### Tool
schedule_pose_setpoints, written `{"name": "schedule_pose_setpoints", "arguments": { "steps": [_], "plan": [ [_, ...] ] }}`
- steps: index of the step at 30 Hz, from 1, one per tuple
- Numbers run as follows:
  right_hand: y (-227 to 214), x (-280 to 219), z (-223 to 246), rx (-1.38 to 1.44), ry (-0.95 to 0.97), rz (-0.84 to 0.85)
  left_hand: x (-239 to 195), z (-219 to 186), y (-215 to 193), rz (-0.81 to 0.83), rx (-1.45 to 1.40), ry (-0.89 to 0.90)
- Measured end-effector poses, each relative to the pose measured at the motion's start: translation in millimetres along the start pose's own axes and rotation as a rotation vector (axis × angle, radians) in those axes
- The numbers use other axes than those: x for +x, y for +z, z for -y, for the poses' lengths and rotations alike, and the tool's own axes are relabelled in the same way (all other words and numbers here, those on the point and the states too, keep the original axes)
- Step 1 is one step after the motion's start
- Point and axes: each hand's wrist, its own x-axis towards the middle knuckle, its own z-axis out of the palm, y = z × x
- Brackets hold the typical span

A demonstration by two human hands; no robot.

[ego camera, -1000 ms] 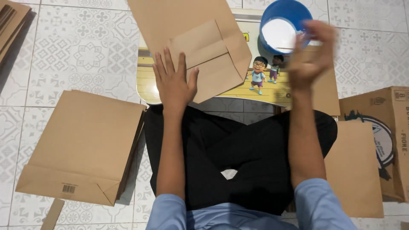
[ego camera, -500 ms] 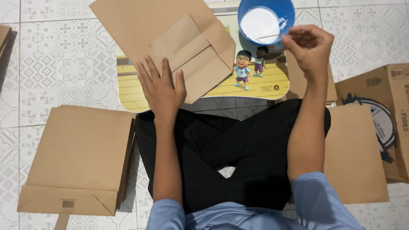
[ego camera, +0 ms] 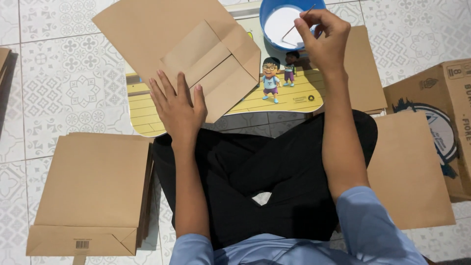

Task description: The person applies white glue to the edges of a flat cardboard piece using a small stick, then folds and presses the glued flaps to assemble a box-like structure. The person repeats the gluing and folding process on another cardboard piece.

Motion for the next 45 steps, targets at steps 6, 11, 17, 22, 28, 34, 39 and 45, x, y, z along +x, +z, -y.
{"name": "schedule_pose_setpoints", "arguments": {
  "steps": [6, 11, 17, 22, 28, 34, 39, 45],
  "plan": [
    [-18.5, -2.5, -15.5, 0.195, 0.032, -0.17, 0.7, 0.1, -1.1, 0.03, 0.0, -0.011],
    [-30.6, -10.7, -31.8, 0.417, 0.273, -0.346, 0.8, 0.4, -1.1, 0.016, 0.002, 0.005],
    [-21.0, -12.4, -24.1, 0.469, 0.357, -0.355, -0.6, 3.9, 3.6, 0.006, -0.003, 0.003],
    [-15.4, -8.4, -12.5, 0.444, 0.313, -0.298, 1.1, 1.5, -0.9, 0.017, -0.016, -0.011],
    [-12.2, -11.0, -12.1, 0.412, 0.221, -0.266, 0.0, 3.3, 0.8, 0.011, -0.025, -0.002],
    [-16.8, -13.1, -23.2, 0.357, 0.168, -0.279, -0.4, 5.9, 4.5, -0.012, -0.011, 0.012],
    [-23.6, -14.9, -26.1, 0.305, 0.124, -0.295, 0.5, 6.7, 4.9, 0.023, -0.009, 0.002],
    [-26.8, -13.9, -23.4, 0.253, 0.129, -0.312, 1.0, 5.7, 2.9, 0.032, -0.015, -0.007]
  ]
}}
